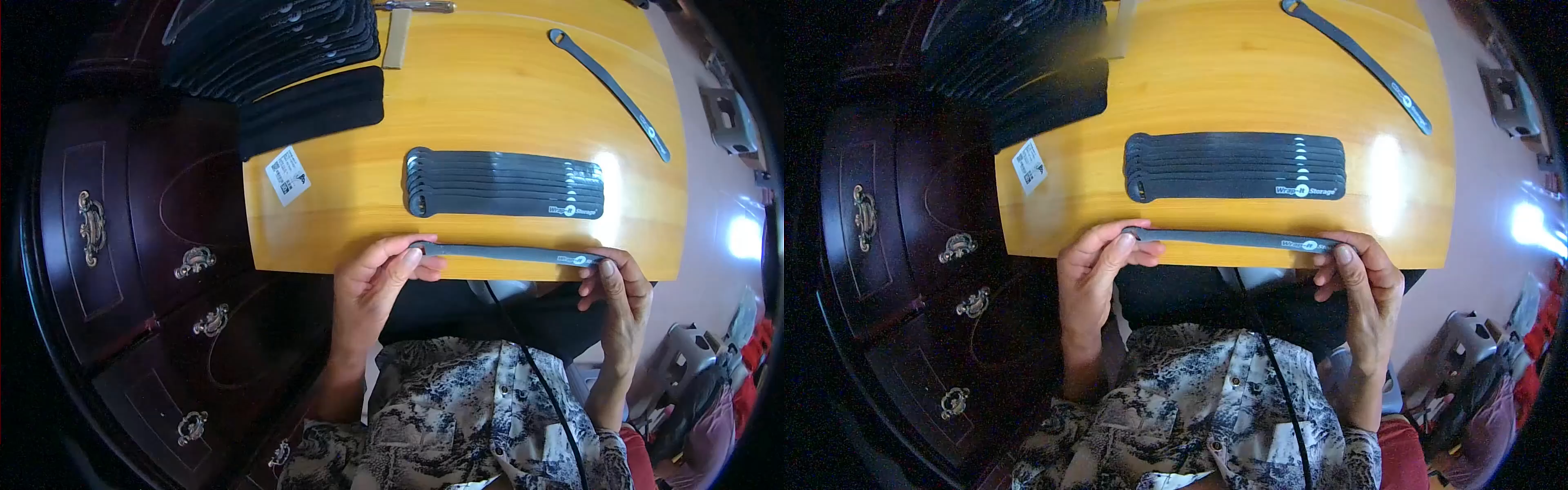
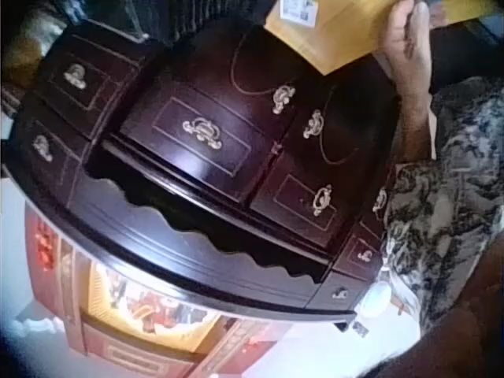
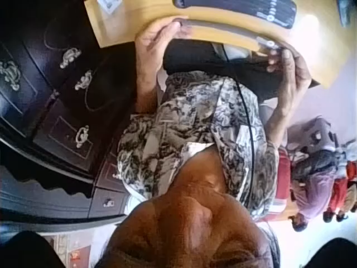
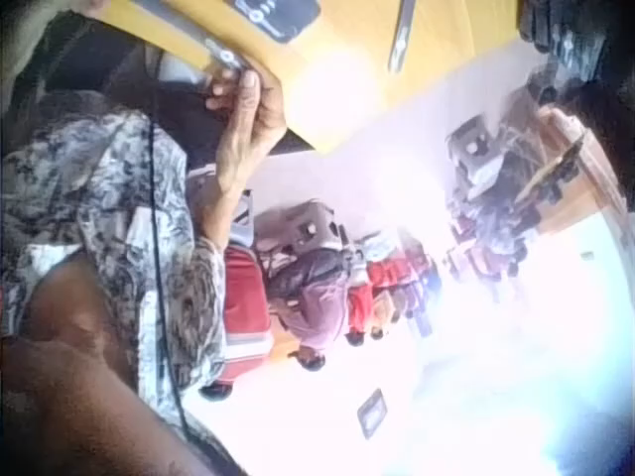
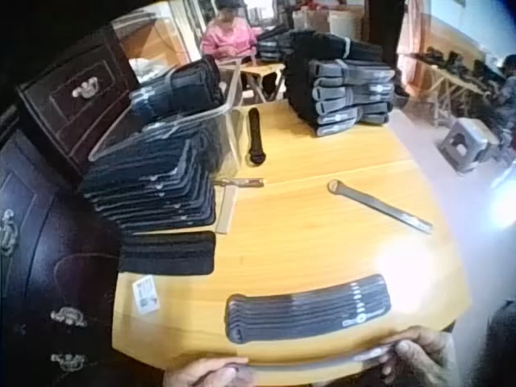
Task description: Organizing and bundling black textile straps in a manufacturing setting.
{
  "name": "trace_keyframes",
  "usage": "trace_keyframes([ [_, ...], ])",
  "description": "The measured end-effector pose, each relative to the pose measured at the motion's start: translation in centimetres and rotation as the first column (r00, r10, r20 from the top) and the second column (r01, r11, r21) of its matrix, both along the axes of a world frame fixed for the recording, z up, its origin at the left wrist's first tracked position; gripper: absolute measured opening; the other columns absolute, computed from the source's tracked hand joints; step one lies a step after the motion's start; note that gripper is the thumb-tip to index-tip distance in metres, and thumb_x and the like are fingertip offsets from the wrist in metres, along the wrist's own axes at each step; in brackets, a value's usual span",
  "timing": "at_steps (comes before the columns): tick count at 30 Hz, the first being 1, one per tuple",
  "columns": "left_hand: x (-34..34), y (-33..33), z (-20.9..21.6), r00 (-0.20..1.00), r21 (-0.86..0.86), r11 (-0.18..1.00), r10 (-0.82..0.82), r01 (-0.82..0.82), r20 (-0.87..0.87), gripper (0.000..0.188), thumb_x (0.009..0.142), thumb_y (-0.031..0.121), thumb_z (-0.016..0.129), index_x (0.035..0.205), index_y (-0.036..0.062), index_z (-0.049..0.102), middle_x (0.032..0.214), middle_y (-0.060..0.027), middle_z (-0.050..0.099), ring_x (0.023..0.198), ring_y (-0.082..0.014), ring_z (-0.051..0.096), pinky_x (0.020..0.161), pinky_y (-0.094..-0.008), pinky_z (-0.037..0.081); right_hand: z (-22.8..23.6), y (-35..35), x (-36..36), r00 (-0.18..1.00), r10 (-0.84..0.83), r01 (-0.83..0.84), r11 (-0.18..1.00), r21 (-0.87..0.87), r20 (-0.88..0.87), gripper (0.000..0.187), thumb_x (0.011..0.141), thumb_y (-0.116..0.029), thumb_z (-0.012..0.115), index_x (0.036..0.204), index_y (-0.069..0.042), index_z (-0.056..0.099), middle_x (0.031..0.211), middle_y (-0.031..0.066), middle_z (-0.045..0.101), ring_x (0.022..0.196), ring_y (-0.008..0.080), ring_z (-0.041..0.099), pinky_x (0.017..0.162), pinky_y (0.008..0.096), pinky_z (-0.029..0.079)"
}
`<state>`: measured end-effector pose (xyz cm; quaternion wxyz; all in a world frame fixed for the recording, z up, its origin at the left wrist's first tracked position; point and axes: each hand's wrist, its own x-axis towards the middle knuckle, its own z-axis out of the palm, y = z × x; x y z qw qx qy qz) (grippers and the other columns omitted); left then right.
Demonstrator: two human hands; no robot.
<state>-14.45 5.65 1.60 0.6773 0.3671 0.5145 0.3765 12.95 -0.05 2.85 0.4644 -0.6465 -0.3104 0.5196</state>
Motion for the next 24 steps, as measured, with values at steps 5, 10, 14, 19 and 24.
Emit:
trace_keyframes([
  [5,0.6,0.4,0.0,0.922,0.345,0.939,0.118,0.018,-0.368,0.018,0.092,-0.002,0.058,0.109,-0.0034,0.064,0.093,-0.006,0.064,0.078,-0.0085,0.06,0.07,-0.0198,0.05,0.4,0.9,-0.3,0.997,-0.019,0.02,1.0,-0.006,0.07,0.017,0.094,-0.013,0.059,0.102,0.001,0.064,0.076,0.0026,0.062,0.063,0.0071,0.055,0.055,0.0191,0.047],
  [10,1.6,0.8,-0.5,0.91,0.308,0.938,0.262,-0.161,-0.322,0.015,0.088,-0.004,0.064,0.103,-0.0028,0.063,0.087,-0.0021,0.064,0.075,-0.0041,0.057,0.068,-0.0177,0.047,-0.5,1.3,0.3,0.985,-0.096,0.087,0.994,0.068,0.146,0.01,0.086,-0.008,0.069,0.088,-0.001,0.062,0.069,0.0012,0.059,0.057,0.0068,0.053,0.053,0.0193,0.043],
  [14,1.8,1.1,-0.6,0.875,0.33,0.937,0.251,-0.113,-0.414,0.012,0.087,-0.002,0.066,0.098,-0.0018,0.061,0.081,-0.0009,0.064,0.068,-0.0023,0.055,0.062,-0.0166,0.045,-1.0,1.7,0.6,0.983,-0.118,0.11,0.992,0.064,0.144,0.012,0.084,-0.006,0.072,0.086,-0.002,0.061,0.067,0.001,0.059,0.055,0.0068,0.053,0.052,0.0193,0.042],
  [19,2.2,1.4,-0.9,0.83,0.389,0.919,0.271,-0.071,-0.488,0.011,0.086,0.0,0.068,0.095,-0.0006,0.06,0.076,-0.0002,0.062,0.062,-0.0011,0.052,0.055,-0.0164,0.043,-0.7,2.4,0.5,0.969,-0.147,0.14,0.989,0.046,0.201,0.012,0.084,-0.005,0.071,0.085,-0.002,0.06,0.066,0.0003,0.058,0.053,0.0065,0.051,0.05,0.0198,0.042],
  [24,2.4,1.7,-1.2,0.821,0.378,0.918,0.303,-0.117,-0.483,0.012,0.085,0.001,0.069,0.092,0.0004,0.06,0.073,0.0007,0.06,0.06,-0.0011,0.052,0.054,-0.0167,0.042,-1.2,2.7,0.8,0.973,-0.127,0.122,0.992,0.04,0.192,0.013,0.083,-0.005,0.072,0.084,-0.002,0.059,0.064,0.0001,0.057,0.052,0.0057,0.049,0.047,0.0199,0.04],
])
